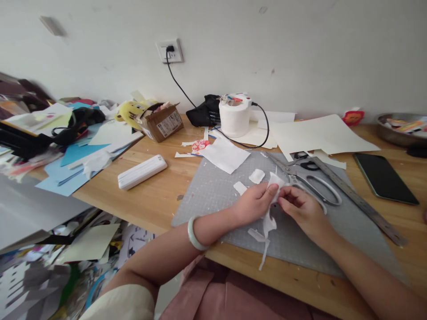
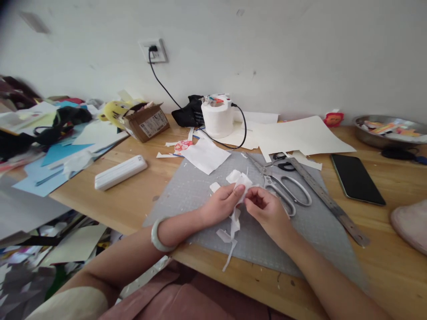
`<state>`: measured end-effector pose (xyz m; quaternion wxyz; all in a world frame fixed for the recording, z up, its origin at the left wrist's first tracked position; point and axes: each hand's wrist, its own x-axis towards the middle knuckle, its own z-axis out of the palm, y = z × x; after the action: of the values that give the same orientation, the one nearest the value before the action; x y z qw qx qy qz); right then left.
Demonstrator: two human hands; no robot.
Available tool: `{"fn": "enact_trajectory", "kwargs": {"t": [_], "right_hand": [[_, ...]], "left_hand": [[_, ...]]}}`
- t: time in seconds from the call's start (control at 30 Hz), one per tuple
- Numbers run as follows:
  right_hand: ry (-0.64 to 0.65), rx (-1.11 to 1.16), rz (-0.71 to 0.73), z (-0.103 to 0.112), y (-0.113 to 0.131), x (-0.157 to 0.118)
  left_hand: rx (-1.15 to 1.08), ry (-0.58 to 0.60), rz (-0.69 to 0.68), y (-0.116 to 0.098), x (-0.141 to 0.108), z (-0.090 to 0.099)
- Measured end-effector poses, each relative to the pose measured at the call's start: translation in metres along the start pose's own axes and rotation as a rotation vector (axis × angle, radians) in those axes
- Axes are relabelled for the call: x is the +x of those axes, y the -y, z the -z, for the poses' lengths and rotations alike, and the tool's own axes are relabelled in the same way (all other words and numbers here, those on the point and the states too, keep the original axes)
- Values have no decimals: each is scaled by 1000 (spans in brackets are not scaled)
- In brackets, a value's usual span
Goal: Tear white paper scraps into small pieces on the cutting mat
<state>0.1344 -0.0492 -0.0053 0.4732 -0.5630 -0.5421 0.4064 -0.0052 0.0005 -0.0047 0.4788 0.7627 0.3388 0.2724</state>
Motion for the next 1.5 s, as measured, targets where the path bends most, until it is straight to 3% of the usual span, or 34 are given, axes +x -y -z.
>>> {"fn": "enact_trajectory", "kwargs": {"t": [0.17, 0.37, 0.47, 0.7, 0.83, 0.93, 1.13, 1.27, 1.5], "right_hand": [[19, 31, -4, -1, 3, -2], [82, 114, -46, 3, 9, -3], [93, 175, -73, 3, 8, -3], [73, 208, -80, 4, 4, -1], [41, 106, 10, 4, 4, -4], [1, -10, 81, 3, 5, -7], [-21, -251, 155, 4, 5, -10], [5, -313, 186, 7, 2, -9], [13, -373, 227, 6, 2, -8]], "left_hand": [[-34, 17, 43, -4, -2, -1], [-361, 120, 20, -2, -1, -2], [-423, 140, 6, 0, 0, -1], [-162, 156, -144, -3, -3, 2], [-31, 55, -57, 0, -2, 1], [-8, 29, -16, 1, 0, 1], [4, 105, -22, -3, 0, 2], [-11, 111, 35, -4, 0, 2], [-18, 133, 17, 2, 2, 2]]}}
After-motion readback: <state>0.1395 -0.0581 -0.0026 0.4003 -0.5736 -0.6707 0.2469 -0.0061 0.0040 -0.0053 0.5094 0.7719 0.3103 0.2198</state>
